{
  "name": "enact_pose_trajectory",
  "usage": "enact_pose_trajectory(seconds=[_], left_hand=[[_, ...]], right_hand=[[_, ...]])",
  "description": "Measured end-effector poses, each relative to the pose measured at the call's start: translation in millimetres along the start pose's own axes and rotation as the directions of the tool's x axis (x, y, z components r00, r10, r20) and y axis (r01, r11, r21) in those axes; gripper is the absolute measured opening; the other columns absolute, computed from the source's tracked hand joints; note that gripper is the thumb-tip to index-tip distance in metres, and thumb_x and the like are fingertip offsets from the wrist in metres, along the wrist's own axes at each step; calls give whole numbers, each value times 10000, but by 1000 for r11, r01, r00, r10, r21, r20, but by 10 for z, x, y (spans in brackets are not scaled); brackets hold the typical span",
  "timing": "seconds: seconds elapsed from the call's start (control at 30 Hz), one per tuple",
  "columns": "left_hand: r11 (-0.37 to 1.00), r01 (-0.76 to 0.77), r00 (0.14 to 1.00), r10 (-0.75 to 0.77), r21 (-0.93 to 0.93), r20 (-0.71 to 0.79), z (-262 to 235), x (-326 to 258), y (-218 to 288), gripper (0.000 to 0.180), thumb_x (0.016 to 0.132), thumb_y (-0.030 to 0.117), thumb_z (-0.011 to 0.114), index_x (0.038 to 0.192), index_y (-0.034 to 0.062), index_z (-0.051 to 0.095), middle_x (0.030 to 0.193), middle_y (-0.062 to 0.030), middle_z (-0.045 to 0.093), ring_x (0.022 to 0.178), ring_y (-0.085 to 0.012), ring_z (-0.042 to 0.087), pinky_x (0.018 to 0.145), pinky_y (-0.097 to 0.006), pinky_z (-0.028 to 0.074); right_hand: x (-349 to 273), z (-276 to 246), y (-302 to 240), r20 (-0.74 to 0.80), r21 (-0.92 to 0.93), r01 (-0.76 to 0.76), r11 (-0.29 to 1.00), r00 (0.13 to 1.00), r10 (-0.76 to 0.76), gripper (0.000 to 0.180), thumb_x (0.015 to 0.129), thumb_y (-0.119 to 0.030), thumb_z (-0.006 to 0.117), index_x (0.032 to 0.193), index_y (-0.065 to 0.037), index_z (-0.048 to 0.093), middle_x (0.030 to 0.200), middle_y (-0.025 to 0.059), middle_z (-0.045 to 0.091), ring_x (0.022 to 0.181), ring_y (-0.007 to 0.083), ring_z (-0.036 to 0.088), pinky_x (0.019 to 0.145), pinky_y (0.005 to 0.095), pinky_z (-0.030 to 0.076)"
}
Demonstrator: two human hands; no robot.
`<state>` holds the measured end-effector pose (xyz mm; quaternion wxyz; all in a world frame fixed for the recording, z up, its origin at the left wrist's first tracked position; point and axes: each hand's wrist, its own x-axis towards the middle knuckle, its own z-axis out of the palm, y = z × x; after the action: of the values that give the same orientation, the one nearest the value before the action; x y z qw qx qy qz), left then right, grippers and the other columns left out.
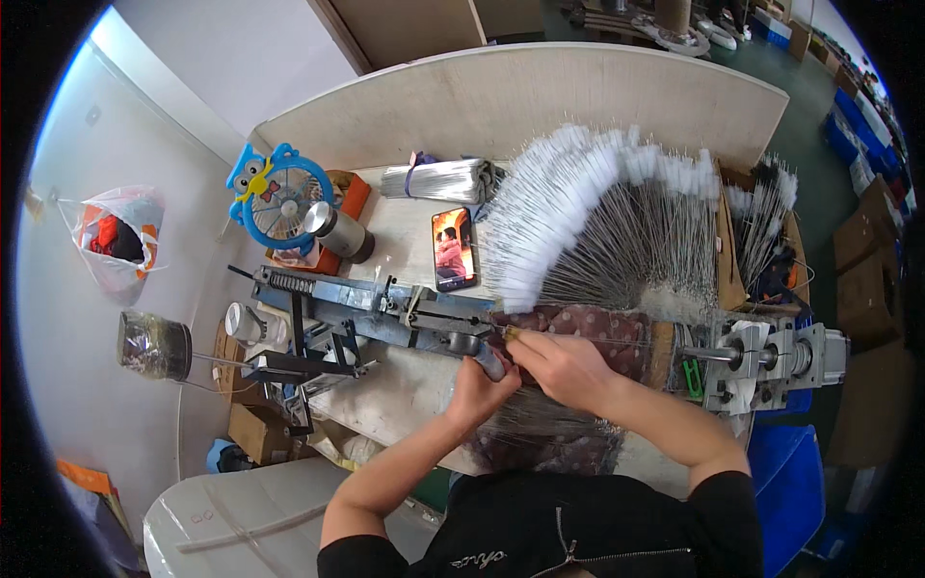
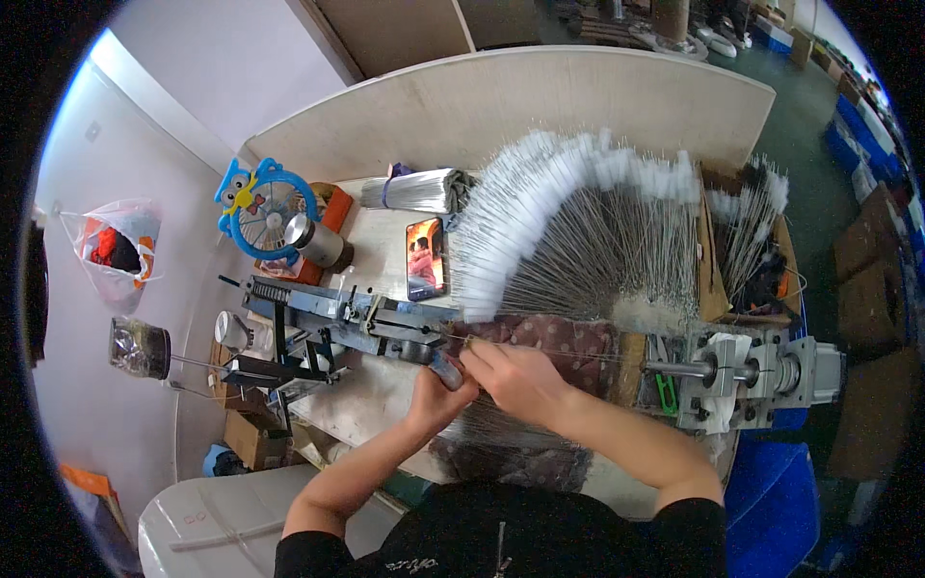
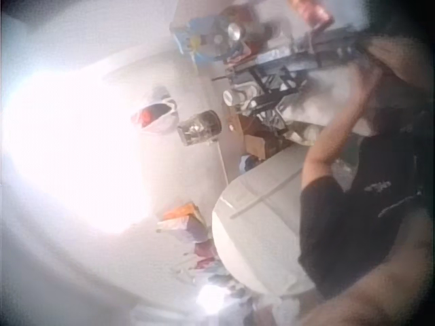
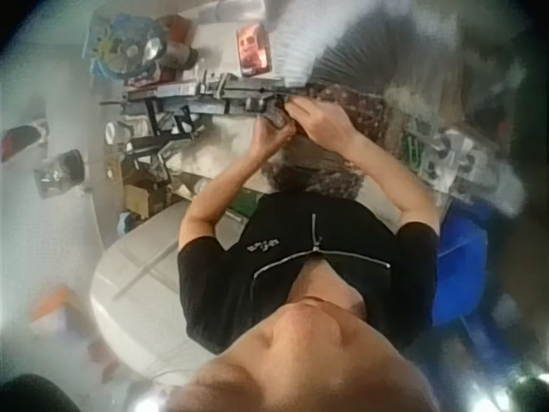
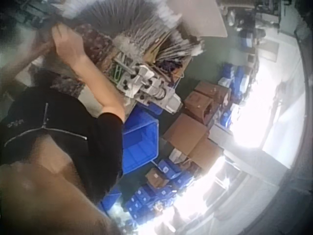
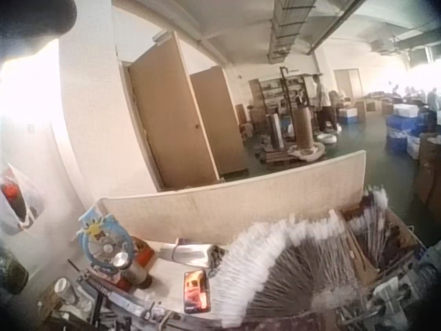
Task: The person manufactures wire brushes by inserting bristles and metal wires into a machine fixture, twisting them together, and setting the finished brushes aside.
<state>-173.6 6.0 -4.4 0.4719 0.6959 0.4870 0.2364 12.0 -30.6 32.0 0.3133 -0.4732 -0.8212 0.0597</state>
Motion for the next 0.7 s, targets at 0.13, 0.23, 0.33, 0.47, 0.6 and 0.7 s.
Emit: enact_pose_trajectory(seconds=[0.13, 0.23, 0.33, 0.47, 0.6, 0.7], left_hand=[[991, 35, 986, -55, -129, -157, -210, -139, -246, 353, 813, 224, 694, 1046, 18, 525, 915, -141, 601, 839, -244, 620, 724, -344, 490], [691, 19, 788, -455, -723, -414, -728, -676, -738, 395, 859, 194, 652, 1174, 45, 465, 1059, -125, 566, 883, -250, 620, 735, -327, 516], [592, -121, 390, -710, -797, -587, -1369, -1334, -1261, 433, 871, 116, 621, 1246, 50, 416, 1123, -102, 522, 879, -203, 608, 686, -302, 522], [905, -230, 311, -280, -358, -908, -1752, -1482, -1489, 368, 868, 69, 605, 1206, 26, 467, 1101, -90, 533, 840, -183, 616, 664, -293, 521], [859, -154, 384, -402, -487, -831, -1461, -1323, -1319, 231, 865, 93, 630, 1062, 4, 550, 960, -82, 593, 810, -159, 640, 614, -252, 517], [494, -174, 621, -616, -852, -484, -1114, -1053, -1215, 433, 881, 291, 621, 1216, 69, 461, 1086, -132, 607, 958, -247, 630, 727, -334, 534]], right_hand=[[56, 307, 223, 9, -140, -98, 985, 995, 100, 275, 763, -94, 552, 1030, -43, 594, 883, 53, 543, 829, 211, 562, 663, 308, 487], [3, 312, 274, 73, -24, -157, 987, 985, 158, 194, 782, -82, 551, 962, -41, 612, 863, 65, 535, 827, 233, 563, 681, 330, 483], [35, 282, 226, 88, -7, -166, 986, 982, 166, 192, 783, -71, 554, 963, -49, 616, 842, 75, 531, 833, 240, 563, 696, 341, 480], [44, 353, 207, 45, -15, -140, 990, 989, 141, 207, 750, -101, 655, 945, -46, 613, 835, 80, 540, 796, 267, 579, 673, 358, 475], [80, 358, 217, 91, -15, -179, 984, 979, 180, 189, 747, -105, 660, 924, -54, 615, 818, 90, 547, 793, 292, 580, 680, 375, 473], [93, 262, 136, 136, -15, -255, 967, 958, 254, 144, 789, -108, 619, 929, -74, 606, 818, 96, 532, 825, 294, 572, 713, 388, 476]])
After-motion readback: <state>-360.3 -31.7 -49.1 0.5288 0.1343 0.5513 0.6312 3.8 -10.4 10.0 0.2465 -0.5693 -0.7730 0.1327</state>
